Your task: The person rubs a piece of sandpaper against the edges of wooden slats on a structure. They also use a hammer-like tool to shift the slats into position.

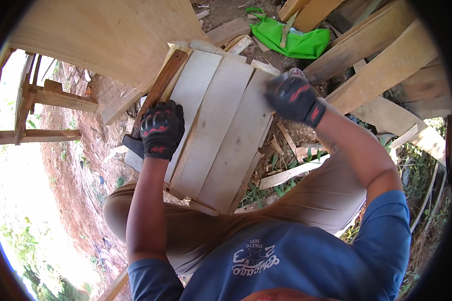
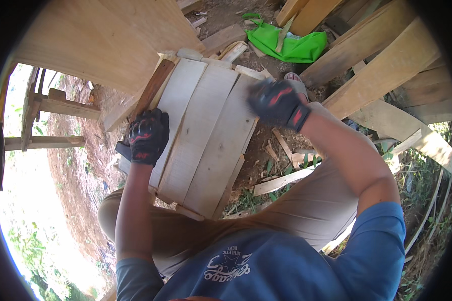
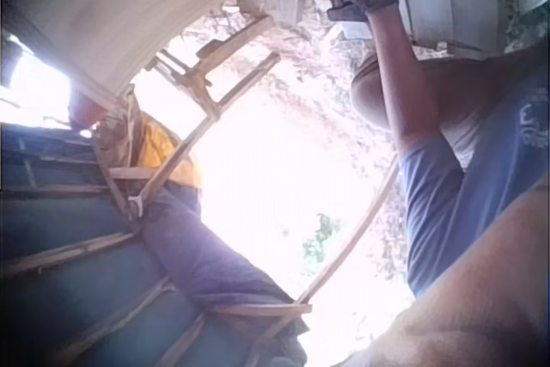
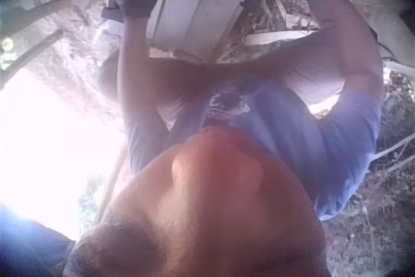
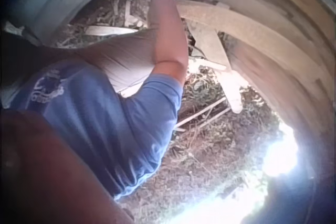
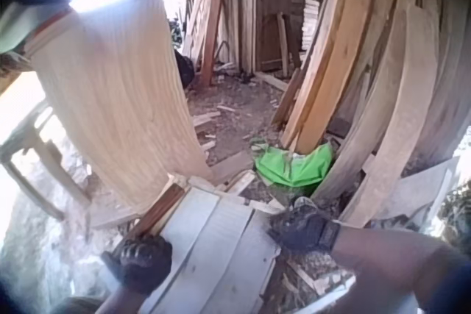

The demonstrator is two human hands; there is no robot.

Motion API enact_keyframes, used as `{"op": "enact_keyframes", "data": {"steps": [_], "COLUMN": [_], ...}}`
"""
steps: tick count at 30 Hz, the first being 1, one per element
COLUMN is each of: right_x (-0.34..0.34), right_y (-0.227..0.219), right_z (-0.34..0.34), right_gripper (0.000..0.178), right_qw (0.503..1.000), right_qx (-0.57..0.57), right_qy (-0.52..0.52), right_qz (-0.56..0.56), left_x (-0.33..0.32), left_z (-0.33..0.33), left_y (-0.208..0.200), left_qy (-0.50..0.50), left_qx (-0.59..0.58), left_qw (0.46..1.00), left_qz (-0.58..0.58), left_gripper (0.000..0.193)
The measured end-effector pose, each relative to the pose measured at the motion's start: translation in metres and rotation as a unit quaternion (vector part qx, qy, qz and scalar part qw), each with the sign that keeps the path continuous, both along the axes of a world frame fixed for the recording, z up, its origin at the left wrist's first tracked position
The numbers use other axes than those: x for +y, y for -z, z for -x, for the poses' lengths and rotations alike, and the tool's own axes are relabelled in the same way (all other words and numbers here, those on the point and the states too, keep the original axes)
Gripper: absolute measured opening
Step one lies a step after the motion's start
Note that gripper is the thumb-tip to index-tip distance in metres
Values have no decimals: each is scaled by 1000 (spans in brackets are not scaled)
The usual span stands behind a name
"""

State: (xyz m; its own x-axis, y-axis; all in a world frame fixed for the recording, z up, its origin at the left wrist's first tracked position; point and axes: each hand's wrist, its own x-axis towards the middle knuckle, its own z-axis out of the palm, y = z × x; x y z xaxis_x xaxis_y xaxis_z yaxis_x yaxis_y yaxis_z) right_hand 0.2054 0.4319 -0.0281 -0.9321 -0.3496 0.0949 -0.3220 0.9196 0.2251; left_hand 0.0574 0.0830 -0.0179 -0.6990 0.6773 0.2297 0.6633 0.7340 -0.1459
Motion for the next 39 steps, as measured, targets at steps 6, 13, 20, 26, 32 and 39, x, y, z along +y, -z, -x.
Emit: {"op": "enact_keyframes", "data": {"steps": [6,13,20,26,32,39], "right_x": [-37,-7,15,84,10,-33], "right_y": [-34,-14,-25,-25,-11,2], "right_z": [-9,7,17,48,82,141], "right_gripper": [14,21,27,25,31,33], "right_qw": [997,993,996,996,989,983], "right_qx": [-12,-81,28,83,-61,-34], "right_qy": [-71,59,-67,-1,100,122], "right_qz": [15,-54,-61,21,92,130], "left_x": [-2,-1,3,6,-2,-1], "left_z": [1,2,4,2,4,8], "left_y": [1,2,2,2,3,11], "left_qy": [14,15,9,-2,3,10], "left_qx": [21,34,1,3,-1,13], "left_qw": [1000,999,1000,1000,999,999], "left_qz": [-6,-14,-13,-2,-34,-45], "left_gripper": [25,28,27,27,26,27]}}
